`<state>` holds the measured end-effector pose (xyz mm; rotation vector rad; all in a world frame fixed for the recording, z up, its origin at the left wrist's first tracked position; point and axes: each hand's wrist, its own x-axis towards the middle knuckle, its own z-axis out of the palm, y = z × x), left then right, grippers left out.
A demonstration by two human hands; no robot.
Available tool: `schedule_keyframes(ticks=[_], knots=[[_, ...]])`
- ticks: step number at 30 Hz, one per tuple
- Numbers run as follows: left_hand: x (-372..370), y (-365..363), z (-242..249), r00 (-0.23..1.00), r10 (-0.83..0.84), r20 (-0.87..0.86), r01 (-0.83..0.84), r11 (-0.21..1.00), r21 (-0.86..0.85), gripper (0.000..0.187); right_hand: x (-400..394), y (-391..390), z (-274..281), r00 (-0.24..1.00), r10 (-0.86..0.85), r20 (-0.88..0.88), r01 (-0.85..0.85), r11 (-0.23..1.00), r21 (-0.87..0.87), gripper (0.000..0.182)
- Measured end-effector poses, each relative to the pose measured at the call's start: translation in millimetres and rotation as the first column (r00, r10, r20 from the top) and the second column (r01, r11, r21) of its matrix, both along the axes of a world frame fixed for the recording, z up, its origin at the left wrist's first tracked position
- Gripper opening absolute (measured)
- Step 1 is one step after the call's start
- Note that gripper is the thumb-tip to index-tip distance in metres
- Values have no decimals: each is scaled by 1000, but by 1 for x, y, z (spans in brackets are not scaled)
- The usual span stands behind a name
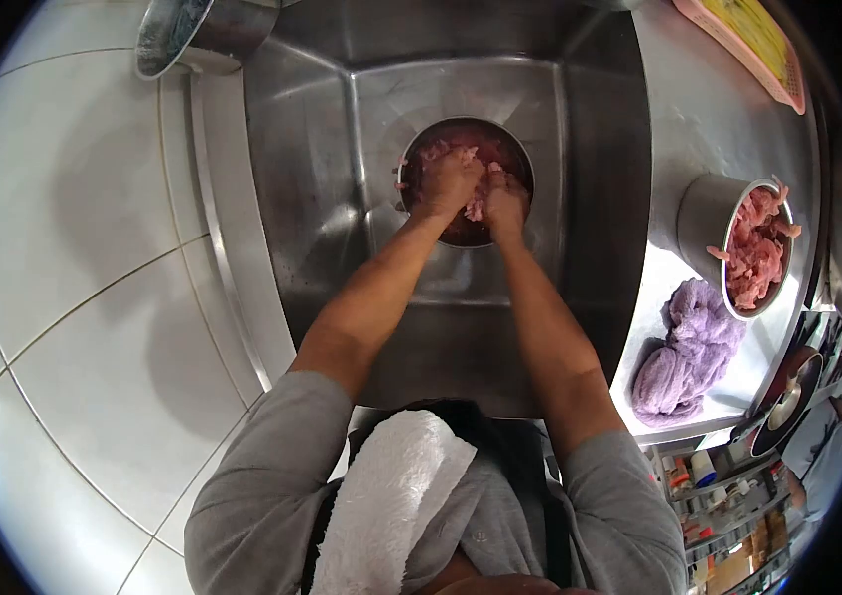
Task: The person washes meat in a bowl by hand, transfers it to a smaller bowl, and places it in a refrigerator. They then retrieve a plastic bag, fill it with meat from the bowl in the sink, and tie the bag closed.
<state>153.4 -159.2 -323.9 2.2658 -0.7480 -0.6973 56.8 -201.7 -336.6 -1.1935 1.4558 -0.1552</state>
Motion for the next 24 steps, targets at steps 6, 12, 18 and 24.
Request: schedule_keyframes(ticks=[6,12,18,24], knots=[[22,9,-18,1000,7,0,-7,1000,21,31,3,4,-37,993,112,37,-108,990,-94,34],[41,19,25,536,198,-820,-51,978,203,28,-26,-8,-2,786,-346,512,-146,702,697,36],[41,9,12,686,-35,-727,241,953,181,33,-16,3,15,875,-16,483,-181,915,360,33],[24,14,-18,747,-36,-664,50,999,2,25,-11,-4,9,935,267,235,-327,904,274,40]])
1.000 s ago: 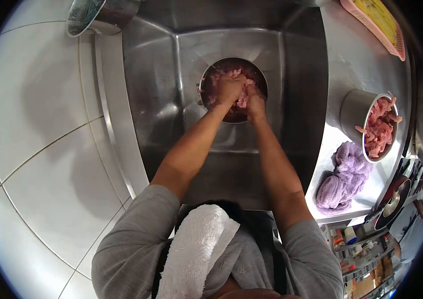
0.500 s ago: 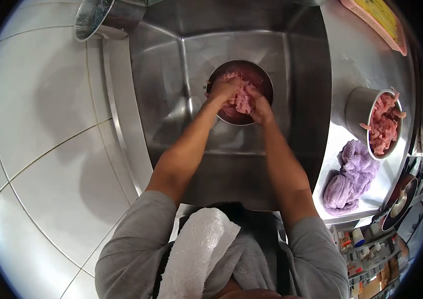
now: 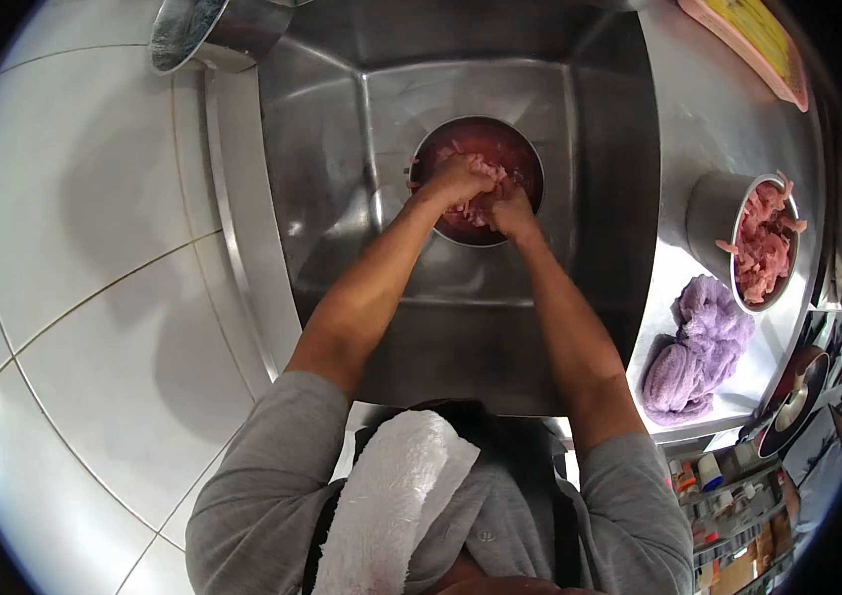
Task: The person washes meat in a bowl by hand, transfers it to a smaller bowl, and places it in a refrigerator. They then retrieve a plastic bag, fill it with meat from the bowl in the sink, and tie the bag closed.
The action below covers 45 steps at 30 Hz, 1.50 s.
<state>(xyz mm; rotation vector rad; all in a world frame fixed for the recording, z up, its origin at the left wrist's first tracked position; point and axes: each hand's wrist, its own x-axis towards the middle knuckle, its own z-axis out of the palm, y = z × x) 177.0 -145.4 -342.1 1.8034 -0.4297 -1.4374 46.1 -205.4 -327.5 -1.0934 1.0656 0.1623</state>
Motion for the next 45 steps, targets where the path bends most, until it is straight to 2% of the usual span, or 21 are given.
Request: schedule_keyframes(ticks=[3,5,6,9,12,15,16,18,20,23,24,26,29,31,34,36,38,41,42,43,45], knots=[[0,-1,2,954,-244,174,220,964,146,45,2,5,-3,990,91,-110,-124,932,-340,45],[-12,-2,7,740,-324,590,274,946,175,32,5,9,-8,973,143,-182,-212,863,-459,47],[-18,-2,9,566,-338,752,295,935,199,27,5,12,-11,961,163,-222,-257,820,-511,48],[-22,12,-25,508,-151,848,235,971,32,29,8,16,-19,911,202,-360,-389,709,-588,49],[-12,1,71,913,-158,376,102,981,166,34,15,3,-23,870,297,-394,-444,820,-363,52],[7,0,141,992,-77,99,65,991,113,41,16,11,-66,885,451,-120,-457,787,-413,52],[8,-7,175,996,-77,37,76,996,42,42,11,15,-32,865,425,-268,-492,611,-620,48],[-4,-26,229,990,-91,-106,74,985,-154,40,14,26,-9,966,237,-100,-244,716,-654,43],[-28,-53,275,972,-135,-193,59,932,-357,27,14,38,-67,980,9,201,99,848,-521,42],[-61,-101,329,909,-410,-67,299,759,-579,18,9,29,-9,999,23,-46,-46,805,-591,44],[-75,-117,344,873,-487,-14,391,717,-576,17,8,23,6,973,101,-207,-201,812,-547,48],[-104,-148,367,793,-589,157,580,650,-490,21,0,26,14,966,182,-181,-257,690,-676,50],[-139,-183,373,535,-607,588,824,529,-205,31,-10,32,28,971,130,201,42,735,-677,39],[-153,-198,353,154,-422,893,900,433,50,32,-23,24,117,768,-55,638,352,868,-349,32],[-153,-190,363,285,-324,902,859,503,-91,26,-53,8,162,915,378,141,-98,547,-831,29],[-156,-191,337,286,-215,934,870,466,-160,23,-96,-4,242,926,155,343,145,696,-704,26],[-160,-198,283,236,-81,968,904,385,-188,21,-128,-19,271,939,192,286,60,726,-685,29],[-139,-180,335,405,-260,876,877,381,-293,17,-178,-41,318,922,-37,385,260,796,-547,17],[-131,-173,335,604,-181,776,762,417,-496,15,-189,-51,307,827,-170,536,511,628,-588,16],[-127,-162,334,612,-143,778,727,490,-481,18,-190,-69,325,885,-284,368,461,429,-777,19],[-127,-134,325,614,-60,787,643,617,-454,26,-187,-124,312,851,-259,456,490,85,-867,25]])
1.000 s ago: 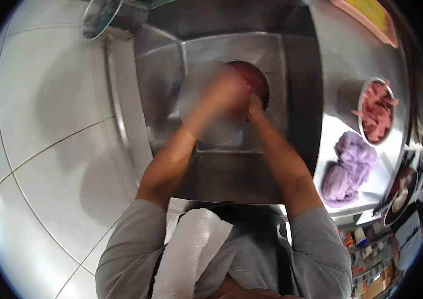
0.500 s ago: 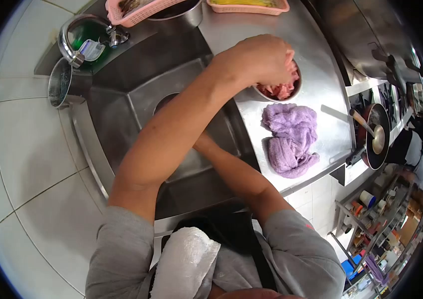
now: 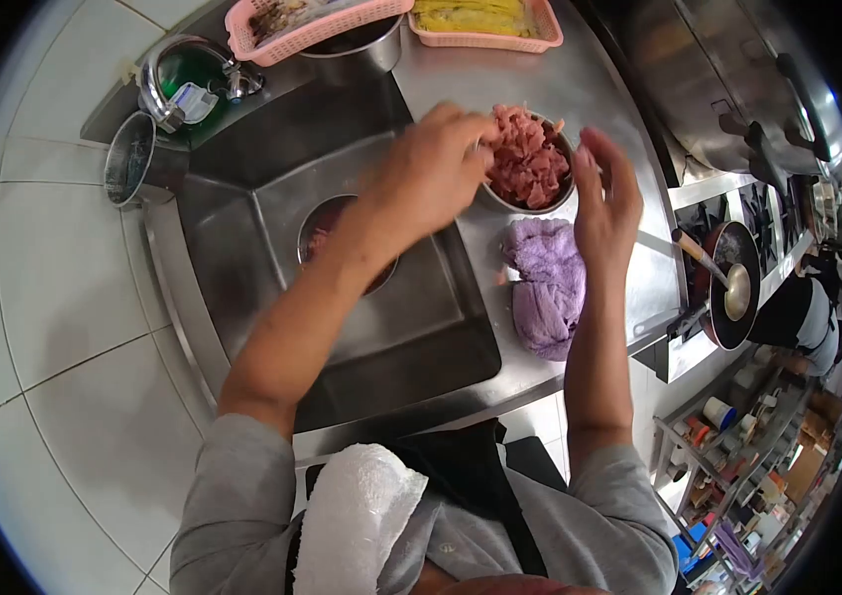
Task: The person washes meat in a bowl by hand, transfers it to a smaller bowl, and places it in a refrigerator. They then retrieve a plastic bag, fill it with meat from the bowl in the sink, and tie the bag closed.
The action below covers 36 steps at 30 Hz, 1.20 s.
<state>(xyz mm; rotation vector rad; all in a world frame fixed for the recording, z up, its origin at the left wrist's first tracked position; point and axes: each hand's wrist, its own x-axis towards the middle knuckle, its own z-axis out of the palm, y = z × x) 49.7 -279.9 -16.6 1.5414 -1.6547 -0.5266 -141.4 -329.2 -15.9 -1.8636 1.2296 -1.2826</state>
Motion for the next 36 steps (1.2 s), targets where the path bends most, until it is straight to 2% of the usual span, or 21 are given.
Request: schedule_keyframes(ticks=[2,4,5,8,10,11,14,16,17,19,20,21,22,23,25,26,27,29,31,33,36], knots=[[-16,19,-21,994,109,21,-110,993,45,33,8,-46,-18,999,-8,54,-7,960,281,31],[-24,21,-28,988,77,-130,-66,994,86,22,10,-76,-25,971,223,83,-233,829,509,33],[-23,21,-28,993,59,-99,-54,997,52,18,12,-84,-27,937,329,114,-327,722,610,34],[-22,13,-27,999,50,-14,-51,998,-44,9,20,-88,-36,854,515,76,-497,761,417,33],[-28,0,-23,993,114,43,-108,988,-113,5,22,-74,-25,873,480,-87,-437,848,302,32],[-29,-11,-32,994,61,95,-37,972,-233,4,22,-64,-20,875,456,-164,-413,879,240,32],[-27,-16,-33,982,-1,191,57,956,-289,5,19,-42,-22,830,480,-286,-509,860,-32,31],[7,-5,-25,995,-66,81,86,955,-282,10,13,-32,-21,794,472,-382,-529,847,-54,32],[26,9,-31,993,95,-74,-111,957,-266,12,15,-21,-13,821,452,-349,-486,874,-13,34],[80,34,-65,929,248,-274,-242,969,54,12,19,-1,-1,845,361,-394,-434,894,-110,36],[107,45,-103,879,359,-313,-261,913,315,11,27,19,9,858,324,-399,-402,907,-128,37],[129,57,-156,921,364,-138,-304,893,332,11,33,43,11,882,411,-231,-419,908,14,38],[139,68,-195,914,387,-119,-295,838,460,14,42,65,9,886,461,-53,-450,880,151,39],[144,77,-228,910,402,-98,-278,769,576,17,55,83,0,858,511,51,-501,810,304,38],[146,94,-289,934,355,51,-327,785,526,26,87,121,-46,832,451,322,-548,586,597,37],[146,94,-306,935,332,122,-347,796,495,30,110,129,-67,862,346,369,-495,426,757,40],[145,92,-311,933,342,116,-343,740,579,35,125,139,-128,872,23,489,-486,161,859,42],[143,93,-317,925,360,122,-330,599,730,45,152,142,-223,934,-59,353,-354,-5,935,48],[145,86,-323,927,356,119,-311,550,775,50,167,142,-310,920,-188,344,-350,0,937,57],[150,79,-329,941,332,65,-245,537,807,53,192,128,-358,957,-199,212,-220,-21,975,61],[162,84,-348,958,266,-110,-77,604,793,55,210,119,-356,917,-331,223,-276,-125,953,60]])
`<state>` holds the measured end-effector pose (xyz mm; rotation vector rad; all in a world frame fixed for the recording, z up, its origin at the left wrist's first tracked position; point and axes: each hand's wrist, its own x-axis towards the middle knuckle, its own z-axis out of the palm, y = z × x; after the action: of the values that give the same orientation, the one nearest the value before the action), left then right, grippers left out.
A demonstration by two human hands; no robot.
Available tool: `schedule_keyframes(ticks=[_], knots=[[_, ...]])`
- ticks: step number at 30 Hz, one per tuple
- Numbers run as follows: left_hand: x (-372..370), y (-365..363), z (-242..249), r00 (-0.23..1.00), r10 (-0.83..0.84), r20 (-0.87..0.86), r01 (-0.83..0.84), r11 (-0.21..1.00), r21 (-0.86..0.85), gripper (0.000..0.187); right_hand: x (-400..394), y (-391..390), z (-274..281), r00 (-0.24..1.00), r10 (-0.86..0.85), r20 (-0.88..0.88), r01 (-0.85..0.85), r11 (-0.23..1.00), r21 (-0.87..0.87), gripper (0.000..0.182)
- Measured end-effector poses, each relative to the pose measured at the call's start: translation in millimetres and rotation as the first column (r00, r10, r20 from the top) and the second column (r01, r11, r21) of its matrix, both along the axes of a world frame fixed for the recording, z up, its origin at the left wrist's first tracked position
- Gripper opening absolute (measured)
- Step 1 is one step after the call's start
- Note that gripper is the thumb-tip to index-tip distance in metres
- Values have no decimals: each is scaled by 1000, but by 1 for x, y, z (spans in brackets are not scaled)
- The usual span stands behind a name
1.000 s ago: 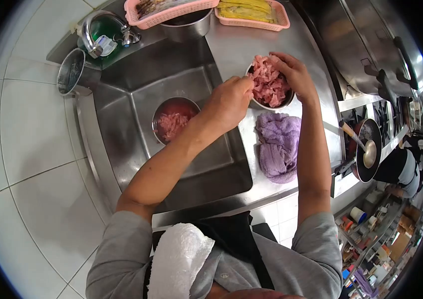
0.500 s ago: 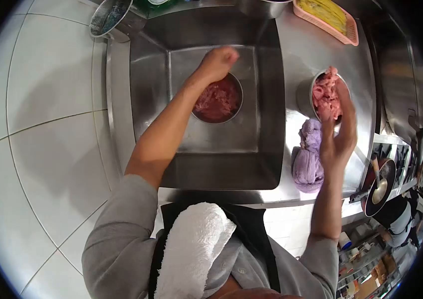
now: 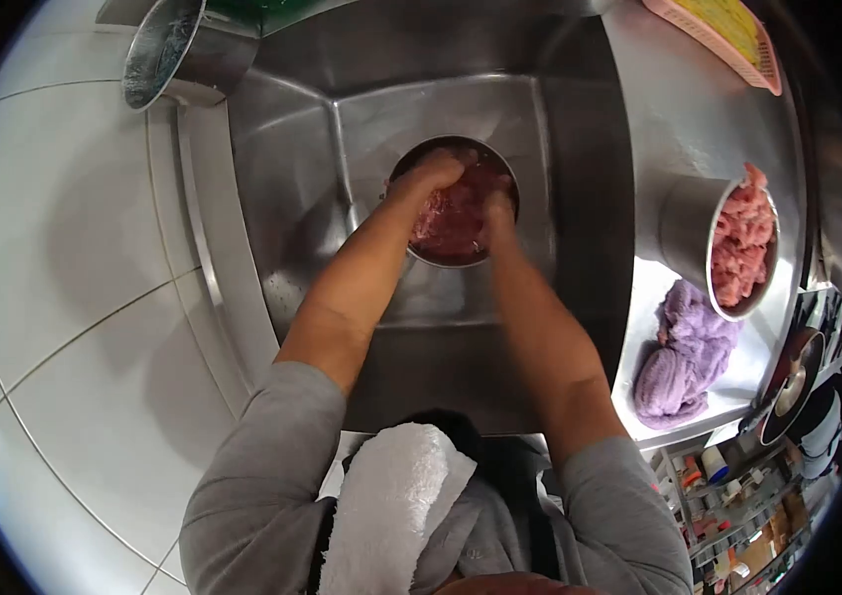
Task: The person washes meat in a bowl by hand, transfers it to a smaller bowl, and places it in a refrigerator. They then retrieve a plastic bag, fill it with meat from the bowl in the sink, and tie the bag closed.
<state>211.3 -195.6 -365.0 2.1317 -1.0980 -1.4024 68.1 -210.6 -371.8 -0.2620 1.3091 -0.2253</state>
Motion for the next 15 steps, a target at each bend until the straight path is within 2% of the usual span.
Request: schedule_keyframes(ticks=[1,3,4,5,8,10,12,14,15], knots=[[2,9,-10,998,-31,-51,28,998,-59,55,5,-5,3,997,-58,60,55,997,54,59],[5,9,-21,995,-67,-80,62,996,-66,54,9,-14,-6,998,69,3,-69,997,38,55],[1,-1,-5,995,-74,-62,73,997,-8,54,11,-17,-10,991,132,-29,-131,991,33,53],[-3,-8,12,996,-82,-46,84,995,49,54,13,-16,-14,996,90,6,-90,996,15,50],[-8,-11,29,991,-109,-71,112,993,38,46,15,-15,-23,995,17,95,-16,1000,-9,44],[-10,-8,6,991,-132,-39,131,991,-8,45,13,-14,-39,990,33,134,-35,999,7,40],[-9,-6,-5,980,-200,-8,199,977,-82,46,12,-5,-49,996,90,-8,-90,974,-210,38],[-5,-2,-4,949,-314,29,314,934,-172,47,7,-1,-54,983,128,-130,-172,892,-418,37],[-8,-2,1,987,-154,-44,144,974,-177,47,5,-3,-35,973,144,-178,-217,828,-517,37]])
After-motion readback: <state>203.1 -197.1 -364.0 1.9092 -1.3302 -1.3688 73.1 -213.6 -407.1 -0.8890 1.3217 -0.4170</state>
